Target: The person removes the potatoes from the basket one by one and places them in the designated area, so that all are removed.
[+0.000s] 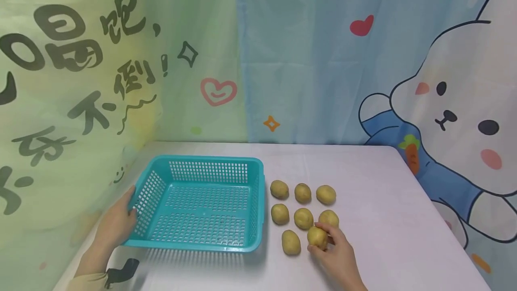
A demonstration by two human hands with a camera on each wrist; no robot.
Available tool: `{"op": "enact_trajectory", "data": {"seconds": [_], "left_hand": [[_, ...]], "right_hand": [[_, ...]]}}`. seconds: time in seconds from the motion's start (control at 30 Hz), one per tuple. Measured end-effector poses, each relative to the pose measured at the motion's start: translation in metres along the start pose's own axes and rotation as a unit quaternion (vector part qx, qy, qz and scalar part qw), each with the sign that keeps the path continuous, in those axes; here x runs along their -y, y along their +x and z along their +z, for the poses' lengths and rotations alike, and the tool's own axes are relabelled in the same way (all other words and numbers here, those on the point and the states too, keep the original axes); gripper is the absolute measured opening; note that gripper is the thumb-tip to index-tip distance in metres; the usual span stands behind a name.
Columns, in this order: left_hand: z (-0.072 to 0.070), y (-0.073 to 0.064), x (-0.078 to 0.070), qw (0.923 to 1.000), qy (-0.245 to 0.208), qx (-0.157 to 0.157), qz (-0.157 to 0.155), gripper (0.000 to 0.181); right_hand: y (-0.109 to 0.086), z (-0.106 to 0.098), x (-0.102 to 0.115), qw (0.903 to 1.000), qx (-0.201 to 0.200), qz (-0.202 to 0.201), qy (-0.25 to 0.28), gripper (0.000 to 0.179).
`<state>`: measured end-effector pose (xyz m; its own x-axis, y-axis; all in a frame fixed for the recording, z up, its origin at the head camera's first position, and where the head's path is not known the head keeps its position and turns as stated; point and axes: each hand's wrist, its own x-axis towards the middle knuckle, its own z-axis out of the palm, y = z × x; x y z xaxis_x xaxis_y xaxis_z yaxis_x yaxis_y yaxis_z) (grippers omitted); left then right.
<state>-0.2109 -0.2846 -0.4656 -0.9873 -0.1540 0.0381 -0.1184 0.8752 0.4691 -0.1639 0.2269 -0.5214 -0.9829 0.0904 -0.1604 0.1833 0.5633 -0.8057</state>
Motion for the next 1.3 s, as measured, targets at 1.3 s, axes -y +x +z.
{"op": "enact_trajectory", "data": {"seconds": [1.3], "left_hand": [[-0.002, 0.001, 0.0, 0.9998, 0.015, 0.007, 0.006, 0.062]], "right_hand": [[-0.008, 0.012, -0.014, 0.982, -0.095, -0.122, -0.109, 0.061]]}}
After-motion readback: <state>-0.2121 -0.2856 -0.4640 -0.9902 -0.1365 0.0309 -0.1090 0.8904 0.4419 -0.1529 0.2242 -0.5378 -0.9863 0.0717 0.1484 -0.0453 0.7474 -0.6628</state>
